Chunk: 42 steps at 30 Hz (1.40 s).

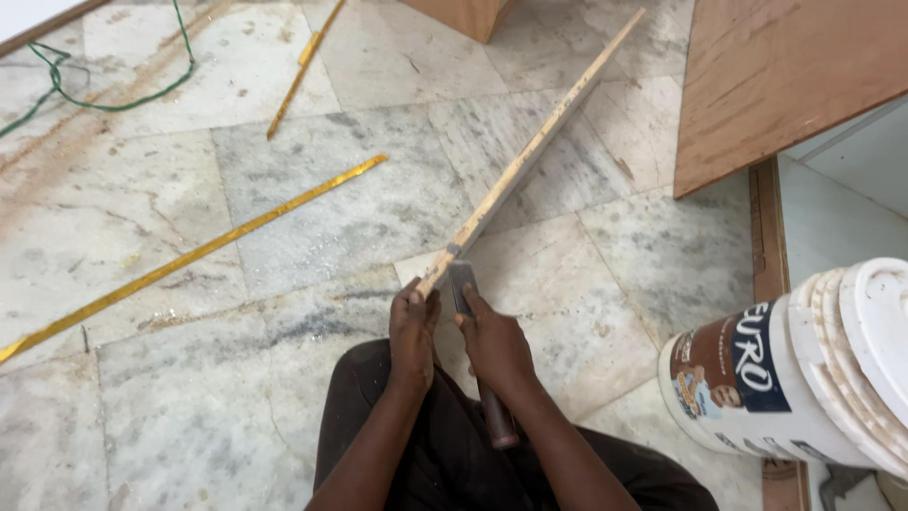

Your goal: The person sits on the floor and uses a metal scraper to remove material from the edge of a long wooden plank. The person holds the plank with one hand and scrapes the edge with the other, working along the length of the wood.

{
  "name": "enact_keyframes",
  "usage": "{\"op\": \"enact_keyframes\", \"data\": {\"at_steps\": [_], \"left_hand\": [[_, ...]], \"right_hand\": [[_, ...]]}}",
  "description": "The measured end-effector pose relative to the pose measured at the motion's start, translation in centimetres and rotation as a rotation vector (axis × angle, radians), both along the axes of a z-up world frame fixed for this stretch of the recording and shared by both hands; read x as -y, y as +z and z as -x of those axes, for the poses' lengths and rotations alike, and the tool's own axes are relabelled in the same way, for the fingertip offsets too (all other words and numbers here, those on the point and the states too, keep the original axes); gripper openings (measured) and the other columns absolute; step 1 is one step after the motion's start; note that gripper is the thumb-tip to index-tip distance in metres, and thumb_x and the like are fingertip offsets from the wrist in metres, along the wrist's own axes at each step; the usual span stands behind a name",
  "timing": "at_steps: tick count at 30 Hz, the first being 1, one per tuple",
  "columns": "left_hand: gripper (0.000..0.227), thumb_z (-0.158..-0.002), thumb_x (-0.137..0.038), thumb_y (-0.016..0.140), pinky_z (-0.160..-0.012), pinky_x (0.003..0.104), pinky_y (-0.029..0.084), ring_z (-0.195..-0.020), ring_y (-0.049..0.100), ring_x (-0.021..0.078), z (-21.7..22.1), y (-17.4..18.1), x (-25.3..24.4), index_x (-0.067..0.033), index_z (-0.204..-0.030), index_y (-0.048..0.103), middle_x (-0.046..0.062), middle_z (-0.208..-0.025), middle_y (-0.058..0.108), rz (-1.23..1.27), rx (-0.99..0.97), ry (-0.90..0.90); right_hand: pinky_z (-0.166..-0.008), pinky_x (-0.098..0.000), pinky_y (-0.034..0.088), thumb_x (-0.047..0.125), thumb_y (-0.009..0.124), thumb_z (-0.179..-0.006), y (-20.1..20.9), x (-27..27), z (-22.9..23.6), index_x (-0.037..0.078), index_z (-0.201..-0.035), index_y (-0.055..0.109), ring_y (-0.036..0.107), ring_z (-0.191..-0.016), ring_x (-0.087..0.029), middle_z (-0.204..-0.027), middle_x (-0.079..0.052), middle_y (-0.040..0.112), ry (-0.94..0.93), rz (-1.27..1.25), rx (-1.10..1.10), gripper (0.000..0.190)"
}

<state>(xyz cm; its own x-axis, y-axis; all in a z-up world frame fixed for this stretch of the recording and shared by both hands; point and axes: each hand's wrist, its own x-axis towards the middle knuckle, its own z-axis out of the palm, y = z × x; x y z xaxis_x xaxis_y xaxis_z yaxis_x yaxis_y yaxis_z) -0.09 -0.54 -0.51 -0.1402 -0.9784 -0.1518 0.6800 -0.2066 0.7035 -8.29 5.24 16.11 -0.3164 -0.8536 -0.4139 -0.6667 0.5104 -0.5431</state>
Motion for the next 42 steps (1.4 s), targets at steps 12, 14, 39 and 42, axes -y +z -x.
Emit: {"op": "enact_keyframes", "data": {"at_steps": [12, 14, 39, 42], "left_hand": [[0.072, -0.104, -0.060, 0.033, -0.106, 0.048, 0.046, -0.127, 0.055, 0.0341, 0.1, 0.5, 0.1, -0.0012, -0.144, 0.046, 0.023, -0.138, 0.056, -0.014, -0.124, -0.030], [0.072, -0.106, -0.060, 0.034, -0.101, 0.048, 0.048, -0.122, 0.056, 0.0353, -0.5, -0.4, -0.5, 0.0013, -0.142, 0.048, 0.024, -0.134, 0.057, -0.012, -0.133, -0.038], [0.075, -0.105, -0.059, 0.030, -0.100, 0.042, 0.048, -0.116, 0.058, 0.0276, -0.3, 0.8, -1.1, 0.0009, -0.147, 0.046, 0.018, -0.130, 0.060, 0.007, -0.078, -0.039], [0.075, -0.106, -0.058, 0.031, -0.102, 0.044, 0.047, -0.118, 0.057, 0.0285, -0.5, -0.3, -1.1, 0.0024, -0.148, 0.043, 0.019, -0.132, 0.058, 0.015, -0.090, -0.048]], "right_hand": [[-0.060, -0.0404, 0.058, 0.034, 0.061, -0.099, -0.7, -0.3, -1.2, 0.022, -0.151, 0.050, 0.070, -0.053, -0.027, -0.072, -0.017, 0.073, 0.208, 0.146, -0.070, 0.055], [-0.060, -0.0394, 0.059, 0.032, 0.058, -0.099, -0.9, -0.9, -2.0, 0.023, -0.152, 0.048, 0.070, -0.050, -0.026, -0.069, -0.014, 0.073, 0.159, 0.054, 0.003, 0.055], [-0.060, -0.0437, 0.059, 0.030, 0.057, -0.100, -2.4, -1.6, -2.3, 0.020, -0.155, 0.044, 0.069, -0.053, -0.027, -0.068, -0.018, 0.072, 0.101, 0.117, -0.010, 0.058], [-0.060, -0.0452, 0.058, 0.028, 0.058, -0.100, -3.3, -2.1, -2.8, 0.016, -0.155, 0.046, 0.069, -0.056, -0.029, -0.069, -0.020, 0.072, 0.145, 0.232, -0.082, 0.057]]}}
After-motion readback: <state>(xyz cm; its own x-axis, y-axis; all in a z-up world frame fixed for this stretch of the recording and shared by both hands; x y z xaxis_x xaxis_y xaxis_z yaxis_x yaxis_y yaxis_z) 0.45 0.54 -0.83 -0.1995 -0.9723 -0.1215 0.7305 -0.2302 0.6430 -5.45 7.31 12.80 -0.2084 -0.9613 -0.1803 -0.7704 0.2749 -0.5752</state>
